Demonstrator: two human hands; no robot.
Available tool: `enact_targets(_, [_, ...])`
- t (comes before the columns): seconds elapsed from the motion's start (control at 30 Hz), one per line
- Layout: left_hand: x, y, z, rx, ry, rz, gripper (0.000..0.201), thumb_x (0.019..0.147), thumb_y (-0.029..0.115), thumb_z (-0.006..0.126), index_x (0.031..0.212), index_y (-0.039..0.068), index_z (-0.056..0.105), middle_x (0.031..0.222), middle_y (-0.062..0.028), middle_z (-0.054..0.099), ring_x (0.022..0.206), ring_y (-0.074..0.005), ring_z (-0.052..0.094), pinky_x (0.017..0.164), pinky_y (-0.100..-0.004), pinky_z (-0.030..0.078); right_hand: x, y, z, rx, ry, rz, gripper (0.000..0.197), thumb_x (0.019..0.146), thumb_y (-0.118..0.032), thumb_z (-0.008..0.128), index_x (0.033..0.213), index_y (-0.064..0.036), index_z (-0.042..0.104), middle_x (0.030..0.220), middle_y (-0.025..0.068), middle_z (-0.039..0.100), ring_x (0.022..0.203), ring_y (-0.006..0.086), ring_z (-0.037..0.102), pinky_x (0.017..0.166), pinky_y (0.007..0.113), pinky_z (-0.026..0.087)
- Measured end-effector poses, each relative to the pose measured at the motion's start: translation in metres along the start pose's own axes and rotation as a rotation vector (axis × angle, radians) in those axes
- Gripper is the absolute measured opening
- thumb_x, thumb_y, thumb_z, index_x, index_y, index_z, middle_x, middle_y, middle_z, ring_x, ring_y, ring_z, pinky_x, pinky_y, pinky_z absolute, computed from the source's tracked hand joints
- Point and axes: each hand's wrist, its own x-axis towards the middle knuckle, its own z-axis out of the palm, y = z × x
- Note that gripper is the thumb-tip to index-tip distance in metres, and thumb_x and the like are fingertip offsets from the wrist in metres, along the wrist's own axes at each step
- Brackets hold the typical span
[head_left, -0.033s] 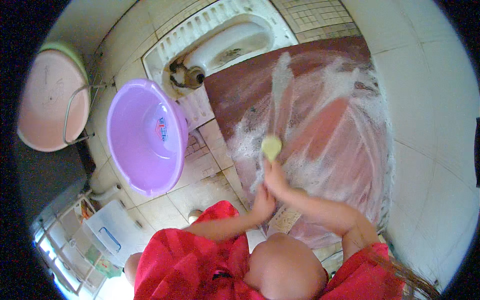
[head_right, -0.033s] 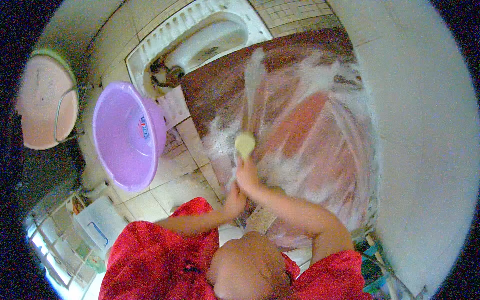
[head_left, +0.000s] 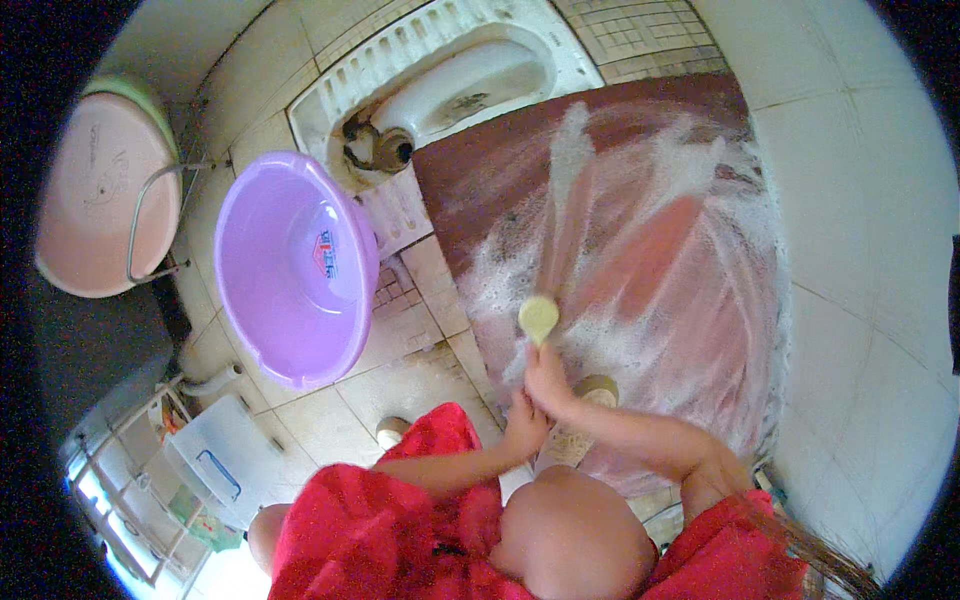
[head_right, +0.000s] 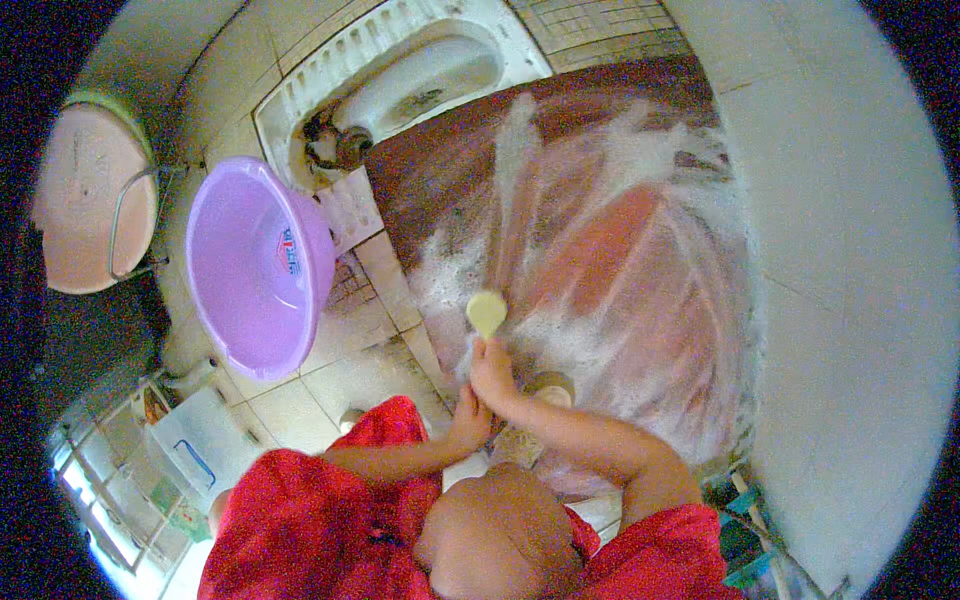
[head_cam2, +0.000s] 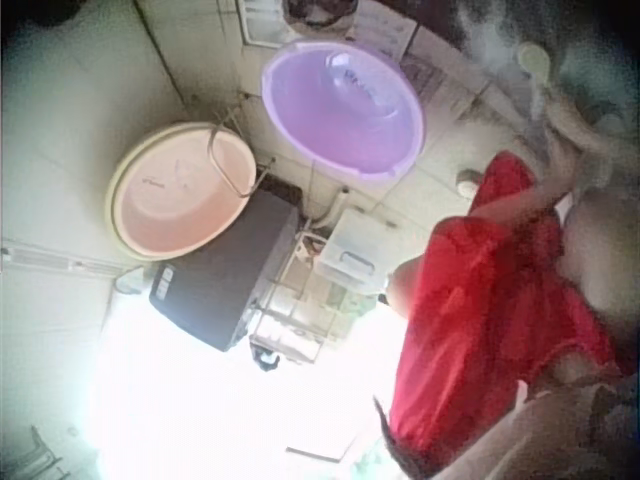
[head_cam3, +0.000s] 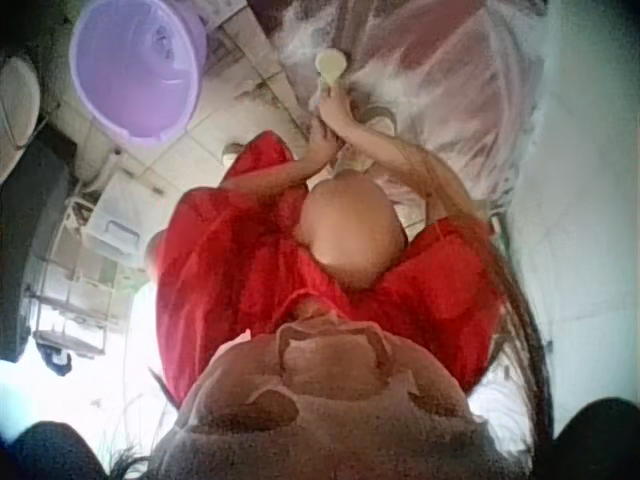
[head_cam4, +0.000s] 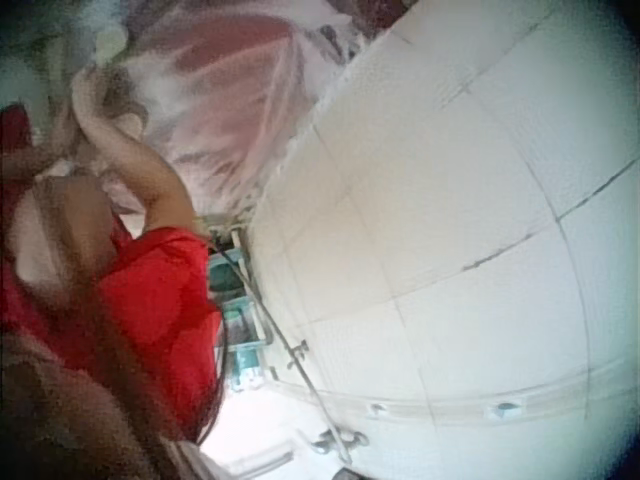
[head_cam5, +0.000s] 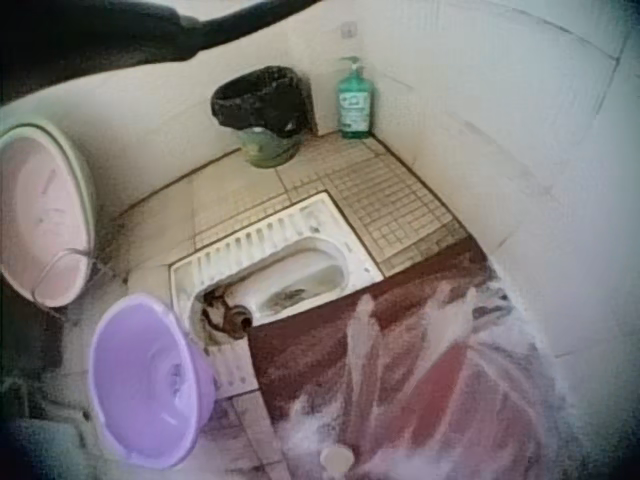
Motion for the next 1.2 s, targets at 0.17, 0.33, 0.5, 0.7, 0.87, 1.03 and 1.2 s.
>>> enact_targets(0.17, [0.063, 0.014, -0.022, 0.036, 0.145, 0.208, 0.034, 0.086, 0.02, 0.037, 0.107, -0.007, 0.033, 0.104, -0.0287, 0.048, 0.096, -0.041, 0.049, 0.081, -0.0426, 0.039, 0.085, -0.013, 0.032, 0.063, 0.177, -0.291, 0.03, 0.087, -0.024, 0.037, 0.093, 0.0027, 0.051, 0.082, 0.0213, 0.054, 0.077, 0.0347, 0.052, 0.069, 0.043, 0.04])
enact_targets(0.33, [0.197, 0.101, -0.049, 0.115, 0.258, 0.19, 0.033, 0.086, 0.023, 0.037, 0.094, -0.009, 0.038, 0.089, -0.03, 0.053, 0.085, -0.0412, 0.053, 0.072, -0.0437, 0.042, 0.218, -0.129, -0.002, 0.285, 0.069, -0.231, 0.04, 0.088, -0.03, 0.036, 0.06, -0.0027, 0.047, 0.046, 0.0087, 0.045, 0.036, 0.0203, 0.044, 0.035, 0.035, 0.033])
enact_targets(0.5, [0.078, 0.03, -0.034, -0.086, 0.09, 0.24, 0.036, 0.081, 0.012, 0.043, 0.11, -0.009, 0.038, 0.104, -0.026, 0.051, 0.098, -0.0349, 0.051, 0.082, -0.0412, 0.04, 0.08, -0.074, 0.008, -0.009, 0.024, -0.091, 0.036, 0.088, -0.028, 0.033, 0.108, -0.0025, 0.049, 0.094, 0.0237, 0.055, 0.091, 0.0355, 0.053, 0.077, 0.044, 0.041])
enact_targets(0.7, [0.025, -0.034, -0.022, -0.071, 0.234, 0.077, 0.03, 0.087, 0.016, 0.038, 0.107, -0.006, 0.03, 0.102, -0.024, 0.049, 0.095, -0.0338, 0.051, 0.08, -0.04, 0.04, 0.045, -0.007, 0.053, 0.009, -0.024, -0.214, 0.033, 0.086, -0.023, 0.039, 0.106, 0.001, 0.047, 0.097, 0.0273, 0.052, 0.093, 0.0411, 0.049, 0.079, 0.045, 0.038])
enact_targets(0.87, [0.18, 0.062, -0.065, -0.394, 0.383, 0.066, 0.03, 0.084, 0.018, 0.043, 0.097, -0.008, 0.04, 0.092, -0.0247, 0.052, 0.085, -0.0334, 0.053, 0.072, -0.0363, 0.042, 0.2, -0.144, 0.056, -0.233, -0.323, -0.179, 0.034, 0.082, -0.023, 0.037, 0.068, 0.0013, 0.057, 0.062, 0.0206, 0.057, 0.054, 0.0302, 0.058, 0.049, 0.043, 0.043])
enact_targets(1.03, [0.14, 0.058, -0.065, -0.311, 0.482, 0.13, 0.027, 0.087, 0.023, 0.039, 0.094, -0.002, 0.045, 0.069, -0.0095, 0.054, 0.052, -0.0142, 0.048, 0.042, -0.0308, 0.038, 0.141, -0.146, 0.053, -0.413, -0.215, -0.335, 0.031, 0.08, -0.021, 0.038, 0.072, 0.0009, 0.059, 0.073, 0.0206, 0.059, 0.07, 0.0344, 0.058, 0.059, 0.045, 0.044])
enact_targets(1.2, [0.006, -0.022, -0.037, -0.256, 0.142, -0.192, 0.037, 0.089, 0.022, 0.035, 0.113, -0.005, 0.029, 0.11, -0.0241, 0.044, 0.097, -0.0308, 0.047, 0.083, -0.0394, 0.038, 0.028, -0.033, 0.061, -0.173, -0.13, -0.22, 0.028, 0.083, -0.019, 0.04, 0.101, -0.0007, 0.05, 0.089, 0.0249, 0.054, 0.085, 0.0398, 0.052, 0.072, 0.047, 0.04])
